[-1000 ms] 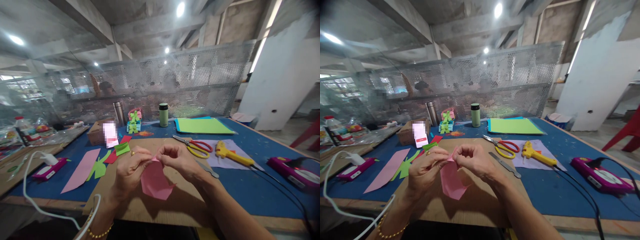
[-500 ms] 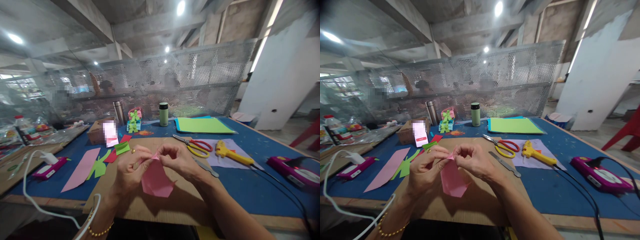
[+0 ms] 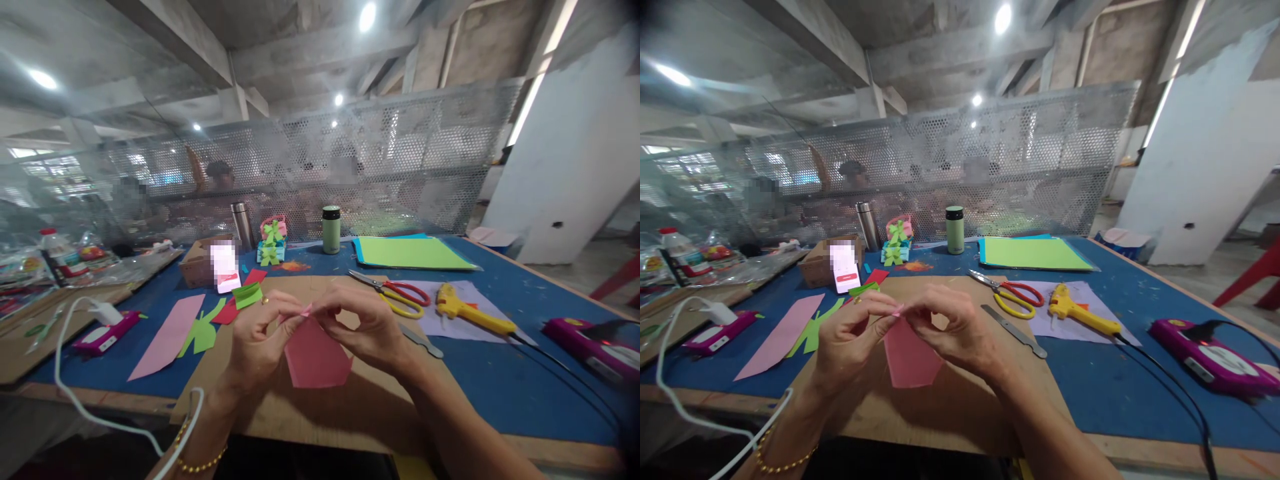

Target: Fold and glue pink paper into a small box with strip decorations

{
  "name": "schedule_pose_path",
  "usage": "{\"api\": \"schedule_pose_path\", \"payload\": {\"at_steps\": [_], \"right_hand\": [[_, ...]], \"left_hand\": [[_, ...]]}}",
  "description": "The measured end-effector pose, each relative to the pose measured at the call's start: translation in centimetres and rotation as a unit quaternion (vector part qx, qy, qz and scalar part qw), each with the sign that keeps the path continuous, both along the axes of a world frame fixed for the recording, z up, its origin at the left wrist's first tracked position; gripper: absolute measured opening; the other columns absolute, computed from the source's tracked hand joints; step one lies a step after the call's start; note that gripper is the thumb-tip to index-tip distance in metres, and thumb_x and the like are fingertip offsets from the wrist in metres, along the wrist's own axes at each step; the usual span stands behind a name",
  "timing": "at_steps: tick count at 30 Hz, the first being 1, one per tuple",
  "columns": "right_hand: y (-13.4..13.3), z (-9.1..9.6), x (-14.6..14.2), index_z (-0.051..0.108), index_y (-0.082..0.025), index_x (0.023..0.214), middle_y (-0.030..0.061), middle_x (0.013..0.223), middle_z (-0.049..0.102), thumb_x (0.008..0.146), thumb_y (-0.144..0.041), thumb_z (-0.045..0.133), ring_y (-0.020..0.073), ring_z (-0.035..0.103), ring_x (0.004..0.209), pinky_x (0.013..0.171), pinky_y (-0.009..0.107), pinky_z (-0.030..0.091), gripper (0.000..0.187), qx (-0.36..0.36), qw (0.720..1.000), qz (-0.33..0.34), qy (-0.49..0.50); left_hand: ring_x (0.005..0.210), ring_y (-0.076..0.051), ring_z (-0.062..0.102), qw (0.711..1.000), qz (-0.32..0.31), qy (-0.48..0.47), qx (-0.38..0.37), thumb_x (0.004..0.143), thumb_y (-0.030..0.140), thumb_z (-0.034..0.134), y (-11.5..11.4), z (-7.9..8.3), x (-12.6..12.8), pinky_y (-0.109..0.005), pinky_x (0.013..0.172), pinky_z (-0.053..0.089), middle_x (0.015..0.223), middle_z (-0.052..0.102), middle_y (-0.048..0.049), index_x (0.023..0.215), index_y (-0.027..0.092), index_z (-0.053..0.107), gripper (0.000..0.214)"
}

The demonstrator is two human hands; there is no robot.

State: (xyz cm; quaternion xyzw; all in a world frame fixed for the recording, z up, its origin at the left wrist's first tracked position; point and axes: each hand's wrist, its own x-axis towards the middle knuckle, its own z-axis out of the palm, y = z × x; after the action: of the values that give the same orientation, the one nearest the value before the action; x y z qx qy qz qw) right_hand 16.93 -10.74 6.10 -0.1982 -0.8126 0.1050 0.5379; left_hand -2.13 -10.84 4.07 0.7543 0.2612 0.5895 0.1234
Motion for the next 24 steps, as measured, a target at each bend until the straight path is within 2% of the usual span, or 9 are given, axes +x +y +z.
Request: {"api": "schedule_pose_path", "payload": {"at_steps": [3,7,13,20,24], "right_hand": [[0.27,0.00,0.11,0.072,-0.018,0.093,0.0019,0.078,0.073,0.087,-0.009,0.063,0.0108,0.060,0.066,0.062,0.023,0.048,0.014,0.019,1.000,-0.008,-0.019],[0.36,-0.14,0.17,0.071,-0.017,0.089,0.0019,0.075,0.072,0.088,-0.011,0.064,0.0110,0.061,0.065,0.061,0.023,0.047,0.009,0.018,0.999,-0.014,-0.034],[-0.26,0.11,0.24,0.069,-0.016,0.085,0.0003,0.073,0.067,0.088,-0.012,0.063,0.0092,0.056,0.063,0.058,0.020,0.045,0.008,-0.028,0.998,-0.016,-0.050],[-0.47,0.48,0.14,0.069,-0.016,0.084,-0.0008,0.071,0.066,0.087,-0.011,0.061,0.0082,0.052,0.061,0.056,0.019,0.042,0.010,-0.050,0.998,-0.007,-0.044],[-0.42,0.33,0.10,0.070,-0.016,0.083,-0.0009,0.070,0.066,0.087,-0.014,0.061,0.0083,0.052,0.060,0.056,0.019,0.043,0.010,-0.093,0.995,-0.009,-0.038]], "left_hand": [[0.081,-0.016,0.067,1.000,-0.006,0.001,-0.001,0.087,0.014,0.068,-0.01,0.06,-0.04,-0.029,0.072,0.052,0.084,0.071,-0.0040,0.085,0.018,0.073,0.007],[0.079,-0.016,0.066,1.000,-0.022,0.007,-0.001,0.087,0.014,0.068,-0.07,0.13,-0.11,-0.028,0.070,0.052,0.082,0.071,-0.0042,0.085,0.018,0.072,0.006],[0.080,-0.016,0.066,1.000,-0.021,0.006,-0.010,0.087,0.014,0.068,-0.11,-0.23,-0.11,-0.028,0.072,0.051,0.084,0.070,-0.0046,0.086,0.018,0.072,0.006],[0.083,-0.017,0.065,0.999,-0.023,-0.002,-0.036,0.088,0.015,0.066,-0.33,-0.08,0.14,-0.029,0.074,0.050,0.086,0.069,-0.0042,0.087,0.018,0.070,0.005],[0.082,-0.016,0.064,0.999,-0.014,-0.004,-0.048,0.089,0.017,0.065,-0.40,-0.18,0.23,-0.029,0.074,0.049,0.086,0.068,-0.0043,0.087,0.018,0.069,0.005]]}}
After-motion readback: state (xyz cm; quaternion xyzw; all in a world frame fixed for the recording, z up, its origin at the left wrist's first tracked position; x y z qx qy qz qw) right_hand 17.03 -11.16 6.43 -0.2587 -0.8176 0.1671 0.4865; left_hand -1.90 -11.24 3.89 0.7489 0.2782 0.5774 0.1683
